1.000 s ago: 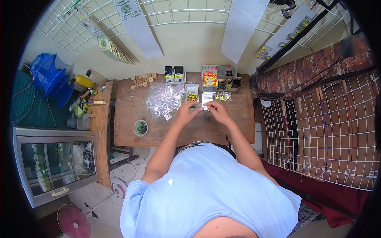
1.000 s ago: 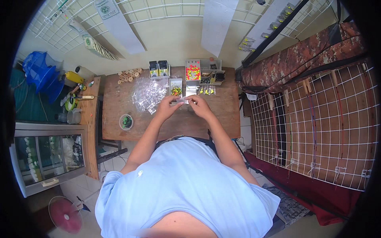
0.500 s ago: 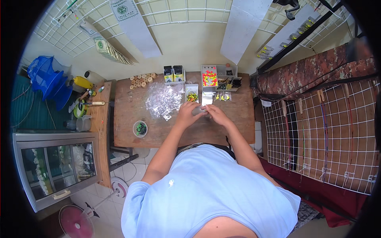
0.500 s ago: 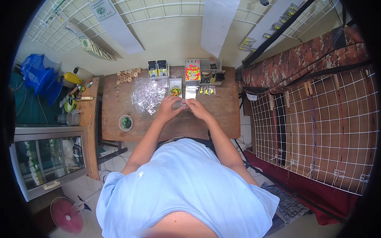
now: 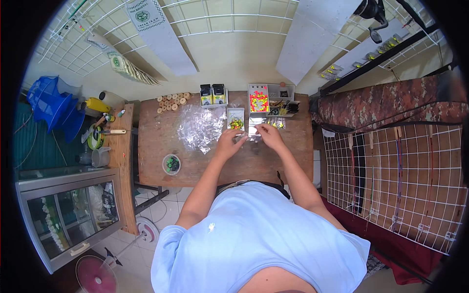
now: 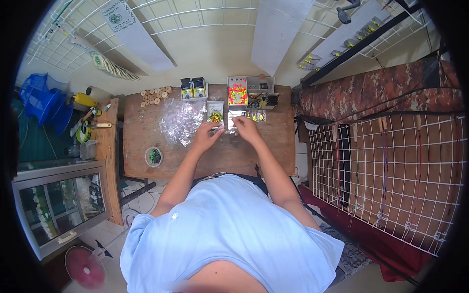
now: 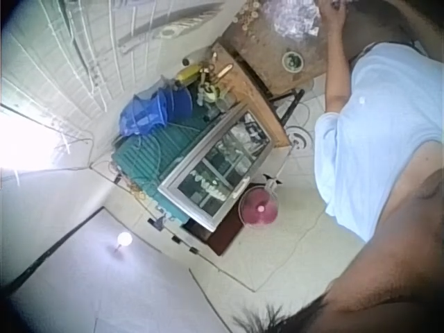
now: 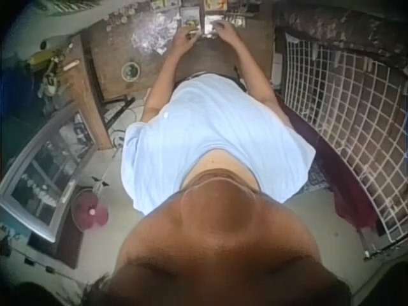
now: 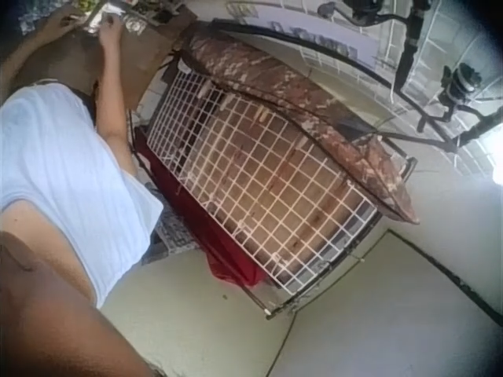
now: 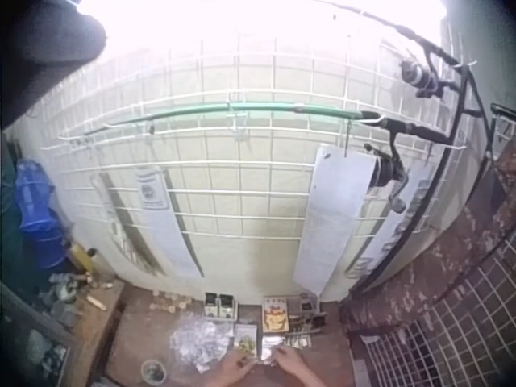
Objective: Assembling and organizing fishing lures, hooks, and weights on a workbench.
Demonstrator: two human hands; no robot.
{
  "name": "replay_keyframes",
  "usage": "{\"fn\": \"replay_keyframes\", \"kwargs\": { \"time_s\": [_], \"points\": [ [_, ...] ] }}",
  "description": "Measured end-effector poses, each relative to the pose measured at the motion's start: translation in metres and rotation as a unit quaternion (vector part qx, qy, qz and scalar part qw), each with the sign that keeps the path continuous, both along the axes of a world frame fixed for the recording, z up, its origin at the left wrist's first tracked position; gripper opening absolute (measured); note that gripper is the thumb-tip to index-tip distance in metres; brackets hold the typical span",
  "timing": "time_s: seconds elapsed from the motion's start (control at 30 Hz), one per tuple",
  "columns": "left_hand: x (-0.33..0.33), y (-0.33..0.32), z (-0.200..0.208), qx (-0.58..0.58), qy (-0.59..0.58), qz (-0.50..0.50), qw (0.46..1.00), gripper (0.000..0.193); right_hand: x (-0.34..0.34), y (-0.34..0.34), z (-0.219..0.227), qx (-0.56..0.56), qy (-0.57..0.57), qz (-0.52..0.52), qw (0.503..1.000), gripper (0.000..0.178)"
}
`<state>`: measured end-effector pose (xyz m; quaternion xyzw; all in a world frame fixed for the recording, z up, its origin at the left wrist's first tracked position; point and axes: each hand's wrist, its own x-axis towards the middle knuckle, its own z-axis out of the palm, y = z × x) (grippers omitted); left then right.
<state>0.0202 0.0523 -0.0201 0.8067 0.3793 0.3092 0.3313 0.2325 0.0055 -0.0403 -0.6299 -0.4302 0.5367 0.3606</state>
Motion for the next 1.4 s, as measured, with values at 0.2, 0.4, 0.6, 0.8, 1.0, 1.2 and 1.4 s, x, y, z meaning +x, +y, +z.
{"fn": "replay_keyframes", "kwargs": {
  "time_s": [0.2, 0.4, 0.6, 0.8, 1.0, 1.2, 1.4],
  "points": [
    [0.006, 0.013, -0.006, -0.356, -0.101, 0.035, 0.929, 0.031, 0.013, 0.059, 0.023, 0.076, -0.401, -0.083, 0.909, 0.023],
    [0.010, 0.026, -0.034, -0.326, -0.187, -0.001, 0.927, 0.035, 0.025, 0.095, 0.007, 0.085, -0.488, -0.052, 0.867, 0.020],
    [0.001, 0.025, -0.043, -0.409, -0.201, 0.033, 0.890, 0.038, 0.018, 0.093, 0.017, 0.087, -0.467, -0.059, 0.878, 0.020],
    [0.005, 0.023, -0.027, -0.320, -0.147, -0.008, 0.936, 0.033, 0.020, 0.066, -0.004, 0.097, -0.151, -0.127, 0.976, 0.019],
    [-0.001, 0.016, -0.030, -0.414, -0.173, -0.025, 0.893, 0.033, -0.004, 0.025, -0.001, 0.074, 0.045, -0.117, 0.989, 0.021],
    [0.005, 0.008, -0.032, -0.477, -0.228, 0.005, 0.849, 0.038, -0.014, 0.001, 0.008, 0.072, 0.073, -0.113, 0.988, 0.022],
    [0.005, -0.003, -0.021, -0.417, -0.190, -0.052, 0.887, 0.041, -0.024, -0.013, 0.010, 0.099, 0.089, -0.128, 0.983, 0.022]
  ]
}}
